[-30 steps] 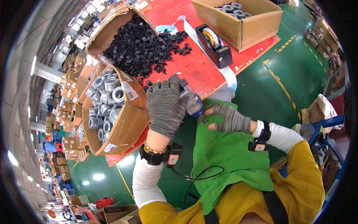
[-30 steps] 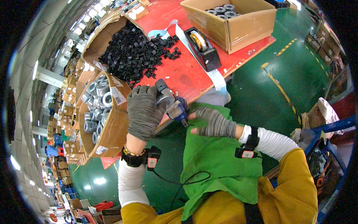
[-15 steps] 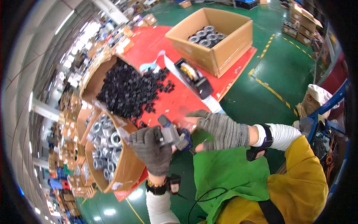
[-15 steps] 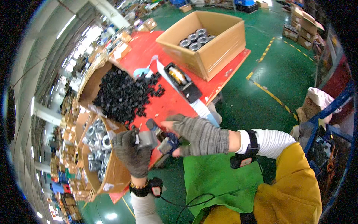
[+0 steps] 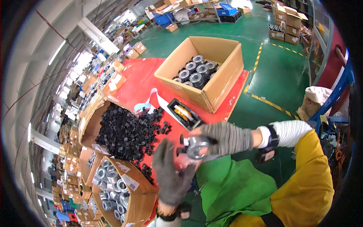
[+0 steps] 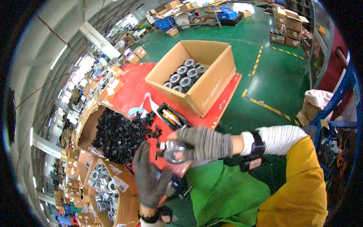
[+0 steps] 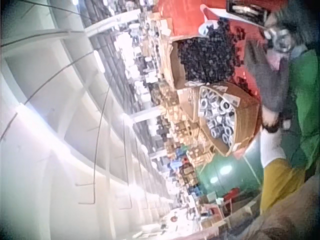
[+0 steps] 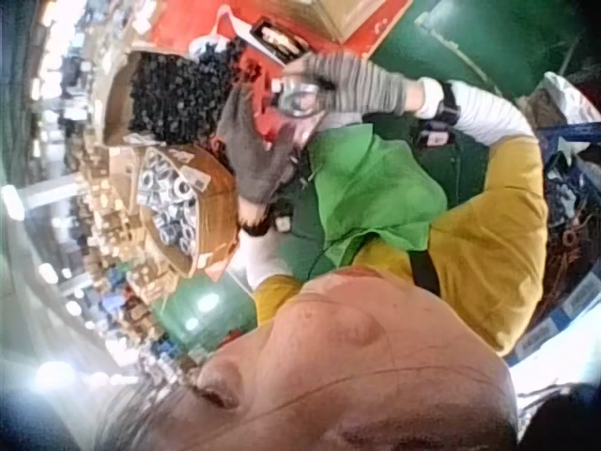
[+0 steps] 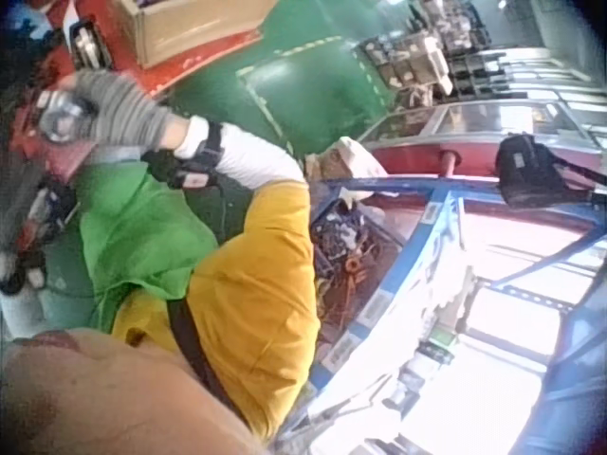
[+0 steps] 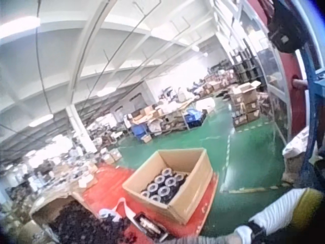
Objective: The worker is assembling small black plastic clips onto cylindrical metal housings using a vise to hold the part and tape for labeling or finishing.
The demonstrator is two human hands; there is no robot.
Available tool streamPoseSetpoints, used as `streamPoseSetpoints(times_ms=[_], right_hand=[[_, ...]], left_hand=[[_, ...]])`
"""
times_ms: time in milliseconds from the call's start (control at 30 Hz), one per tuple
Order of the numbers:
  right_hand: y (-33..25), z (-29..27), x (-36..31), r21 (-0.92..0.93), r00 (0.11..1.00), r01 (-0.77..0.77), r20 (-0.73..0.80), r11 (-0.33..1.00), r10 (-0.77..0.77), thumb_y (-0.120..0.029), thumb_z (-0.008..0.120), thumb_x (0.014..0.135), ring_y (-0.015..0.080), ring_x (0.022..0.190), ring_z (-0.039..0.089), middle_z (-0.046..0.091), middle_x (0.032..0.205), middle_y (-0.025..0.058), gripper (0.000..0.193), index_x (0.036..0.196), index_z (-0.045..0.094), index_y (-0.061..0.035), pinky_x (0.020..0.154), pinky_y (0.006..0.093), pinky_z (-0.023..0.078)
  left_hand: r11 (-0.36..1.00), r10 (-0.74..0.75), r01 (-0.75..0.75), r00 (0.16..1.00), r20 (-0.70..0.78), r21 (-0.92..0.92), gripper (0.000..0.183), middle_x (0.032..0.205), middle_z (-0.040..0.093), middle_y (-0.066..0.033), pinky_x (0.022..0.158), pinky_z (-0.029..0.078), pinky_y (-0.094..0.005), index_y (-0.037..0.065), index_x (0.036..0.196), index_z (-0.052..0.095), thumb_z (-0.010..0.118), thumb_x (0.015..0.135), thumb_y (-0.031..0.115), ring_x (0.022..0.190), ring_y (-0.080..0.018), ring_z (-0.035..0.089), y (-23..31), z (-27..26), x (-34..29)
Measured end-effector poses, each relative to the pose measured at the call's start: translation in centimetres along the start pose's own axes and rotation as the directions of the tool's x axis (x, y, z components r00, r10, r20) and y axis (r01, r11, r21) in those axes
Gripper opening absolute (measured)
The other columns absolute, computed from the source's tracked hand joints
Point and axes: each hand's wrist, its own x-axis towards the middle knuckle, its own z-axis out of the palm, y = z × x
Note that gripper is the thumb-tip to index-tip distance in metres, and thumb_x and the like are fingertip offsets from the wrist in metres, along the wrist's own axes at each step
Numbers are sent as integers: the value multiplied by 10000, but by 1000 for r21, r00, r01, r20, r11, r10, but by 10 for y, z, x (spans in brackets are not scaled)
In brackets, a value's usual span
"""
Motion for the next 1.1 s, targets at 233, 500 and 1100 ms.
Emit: streamPoseSetpoints(times_ms=[233, 500, 1100], right_hand=[[64, -170, 107, 143, 830, -450, -298, 882, 472, -324, 588, 854, 141, 531, 610, 620, 761, 84, 434, 1159, 507, -27, 459, 251, 509], [178, -239, 188, -368, 420, -865, -162, 340, 893, -250, 537, 851, 256, 635, 665, 656, 743, 171, 288, 845, 639, 20, 540, 351, 568], [207, -221, 215, -823, 364, 545, 405, 160, 839, -244, 717, 715, 245, 936, 605, 633, 970, 151, 384, 972, 621, 25, 796, 354, 476]], left_hand=[[823, -419, 530, 809, -411, 203, 458, 1209, 482, -213, 874, 414, -434, -35, 1174, 499, 512, 899, 331, 1086, -366, 483, -72, -103, -106], [588, -417, 579, 815, -402, 564, 470, 1088, 560, -219, 841, 428, -436, -27, 1101, 554, 448, 914, 392, 995, -376, 526, -135, -98, -154], [603, -407, 632, 768, -494, 487, 360, 956, 616, -167, 713, 494, -374, -29, 997, 603, 483, 922, 302, 811, -295, 599, -126, -90, -133]])
